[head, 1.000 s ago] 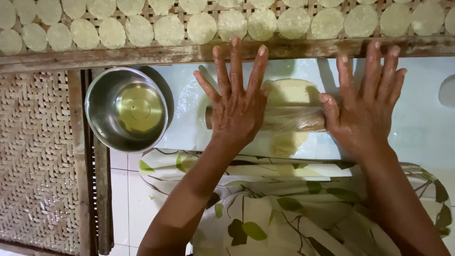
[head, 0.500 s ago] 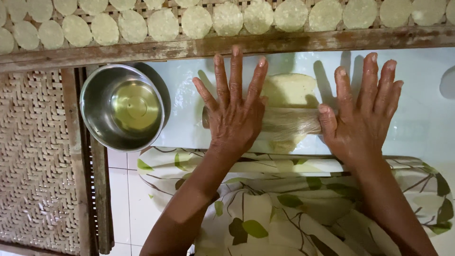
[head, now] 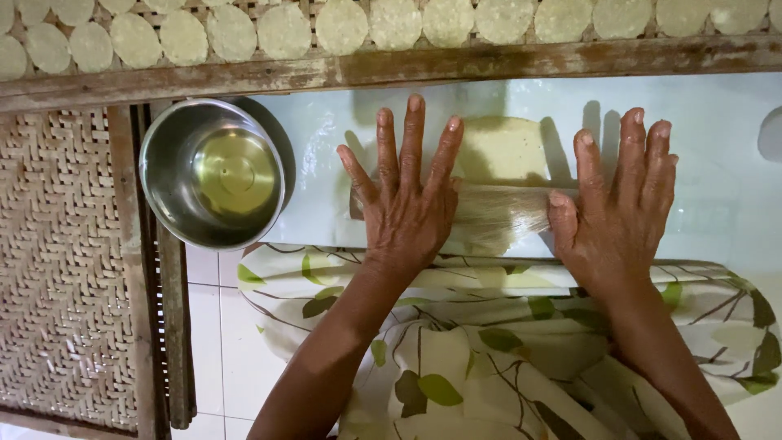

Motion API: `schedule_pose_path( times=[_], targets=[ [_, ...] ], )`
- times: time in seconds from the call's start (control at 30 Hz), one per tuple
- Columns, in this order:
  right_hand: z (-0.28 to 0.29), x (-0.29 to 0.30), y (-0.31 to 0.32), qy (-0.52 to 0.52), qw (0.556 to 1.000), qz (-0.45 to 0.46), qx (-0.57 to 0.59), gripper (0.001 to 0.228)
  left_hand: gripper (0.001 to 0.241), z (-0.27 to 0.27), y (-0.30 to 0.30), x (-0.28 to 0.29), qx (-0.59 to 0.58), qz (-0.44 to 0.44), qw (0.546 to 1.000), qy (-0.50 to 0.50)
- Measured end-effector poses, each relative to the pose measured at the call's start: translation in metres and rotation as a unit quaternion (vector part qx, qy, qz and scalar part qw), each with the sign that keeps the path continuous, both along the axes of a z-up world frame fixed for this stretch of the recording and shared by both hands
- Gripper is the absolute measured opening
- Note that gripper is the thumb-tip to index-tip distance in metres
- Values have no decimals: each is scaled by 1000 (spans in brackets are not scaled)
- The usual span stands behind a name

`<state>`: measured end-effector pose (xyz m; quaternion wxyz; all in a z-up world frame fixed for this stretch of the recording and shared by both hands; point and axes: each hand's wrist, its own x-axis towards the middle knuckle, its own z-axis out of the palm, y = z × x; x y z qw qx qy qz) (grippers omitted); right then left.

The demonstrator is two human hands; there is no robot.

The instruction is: Rolling out dough and cutting it into small circular discs using a cutter.

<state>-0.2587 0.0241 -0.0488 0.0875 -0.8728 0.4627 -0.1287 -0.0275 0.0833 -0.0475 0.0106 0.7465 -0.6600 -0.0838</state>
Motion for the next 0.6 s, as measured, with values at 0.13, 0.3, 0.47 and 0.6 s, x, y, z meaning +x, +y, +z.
schedule_pose_path(
  times=[0.13, 0.3, 0.47, 0.6],
  targets=[
    [0, -2, 7, -2, 1000, -8, 16, 56, 82, -8, 8, -2, -15, -1, 1000, -12],
    [-1, -6, 18, -14, 999, -11, 28, 58, 82, -5, 23, -7, -18, -2, 1000, 2],
    [-3, -13, 35, 7, 998, -17, 53, 61, 71, -22, 54, -16, -34, 4, 999, -16],
    [-1, -10, 38, -8, 1000, 0, 15, 60, 69, -30, 61, -19, -50, 15, 999, 5]
  ],
)
